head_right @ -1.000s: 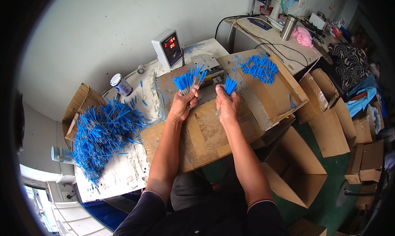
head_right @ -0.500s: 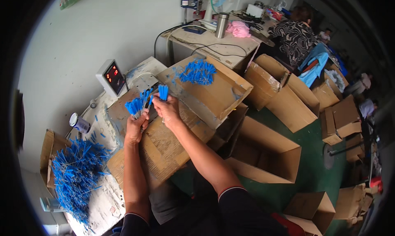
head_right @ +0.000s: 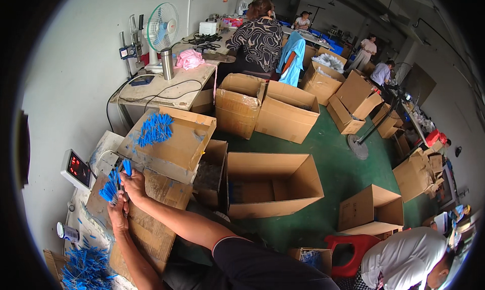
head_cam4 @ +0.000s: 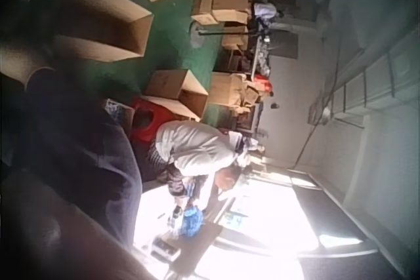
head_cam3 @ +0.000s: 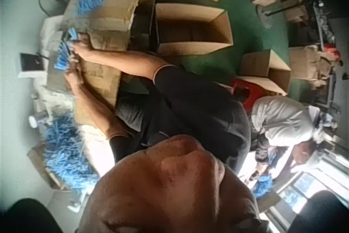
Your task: The person sorts and bundles small blue components by hand using a sorting fixture at a workbench, transferring them from a plastic bin into a cardboard box.
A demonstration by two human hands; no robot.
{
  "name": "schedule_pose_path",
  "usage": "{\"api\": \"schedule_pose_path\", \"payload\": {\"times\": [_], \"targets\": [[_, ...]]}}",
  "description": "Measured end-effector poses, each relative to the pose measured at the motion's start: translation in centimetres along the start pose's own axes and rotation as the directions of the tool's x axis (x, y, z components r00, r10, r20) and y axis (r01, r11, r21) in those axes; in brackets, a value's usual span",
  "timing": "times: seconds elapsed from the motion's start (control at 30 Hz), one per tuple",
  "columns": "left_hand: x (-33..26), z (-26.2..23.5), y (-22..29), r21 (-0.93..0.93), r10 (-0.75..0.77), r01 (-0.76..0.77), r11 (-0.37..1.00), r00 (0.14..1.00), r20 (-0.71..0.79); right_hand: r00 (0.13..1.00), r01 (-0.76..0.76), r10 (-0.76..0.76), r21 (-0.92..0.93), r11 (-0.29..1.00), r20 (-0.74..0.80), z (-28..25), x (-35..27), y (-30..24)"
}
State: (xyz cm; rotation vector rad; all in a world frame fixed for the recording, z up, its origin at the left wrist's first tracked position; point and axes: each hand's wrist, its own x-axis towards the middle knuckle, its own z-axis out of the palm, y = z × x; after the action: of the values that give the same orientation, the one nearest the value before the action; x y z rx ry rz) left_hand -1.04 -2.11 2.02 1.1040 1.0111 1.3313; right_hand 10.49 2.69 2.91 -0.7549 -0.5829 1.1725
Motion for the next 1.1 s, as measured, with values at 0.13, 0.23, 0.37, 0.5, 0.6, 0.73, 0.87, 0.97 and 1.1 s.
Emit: {"api": "schedule_pose_path", "payload": {"times": [0.13, 0.23, 0.37, 0.5, 0.6, 0.73, 0.87, 0.97, 1.1], "targets": [[-0.2, -0.2, 0.0, 0.012, -0.007, 0.008, 1.0, 1.0, -0.025, 0.997, 0.018, -0.011, -0.091, 0.996, 0.075, 0.2, -0.4, -0.4], [0.1, -1.2, -1.0, 0.031, 0.031, -0.029, 0.999, 0.997, -0.069, 0.989, 0.005, 0.027, -0.211, 0.977, 0.145, 0.1, -0.8, -0.6], [0.6, 0.6, -1.0, -0.156, 0.147, -0.164, 0.974, 0.982, -0.116, 0.953, 0.297, -0.254, -0.356, 0.886, 0.162, -3.5, -0.1, 1.7], [0.6, 1.5, -0.8, -0.203, 0.106, -0.147, 0.968, 0.974, -0.203, 0.938, 0.236, -0.101, -0.396, 0.887, 0.332, -5.4, -1.2, 3.5], [1.3, 1.8, -1.4, -0.15, 0.17, -0.203, 0.968, 0.964, -0.205, 0.913, 0.279, -0.123, -0.374, 0.884, 0.39, -5.2, -1.0, 2.5], [1.0, -2.1, -2.9, -0.046, 0.145, -0.159, 0.986, 0.963, -0.226, 0.799, 0.319, 0.168, -0.644, 0.695, 0.577, -3.4, -1.6, 0.2], [1.1, 0.3, -1.9, -0.114, 0.117, -0.141, 0.983, 0.973, -0.197, 0.71, 0.21, 0.282, -0.576, 0.79, 0.645, -4.6, -0.4, -1.1], [1.0, -0.4, -2.1, -0.143, 0.116, -0.15, 0.978, 0.968, -0.224, 0.696, 0.055, 0.339, -0.518, 0.853, 0.633, -4.8, -1.1, -1.2], [1.2, 0.0, -2.1, -0.136, 0.157, -0.192, 0.972, 0.96, -0.231, 0.799, -0.209, 0.331, -0.283, 0.936, 0.503, -6.1, -1.7, -1.0]]}}
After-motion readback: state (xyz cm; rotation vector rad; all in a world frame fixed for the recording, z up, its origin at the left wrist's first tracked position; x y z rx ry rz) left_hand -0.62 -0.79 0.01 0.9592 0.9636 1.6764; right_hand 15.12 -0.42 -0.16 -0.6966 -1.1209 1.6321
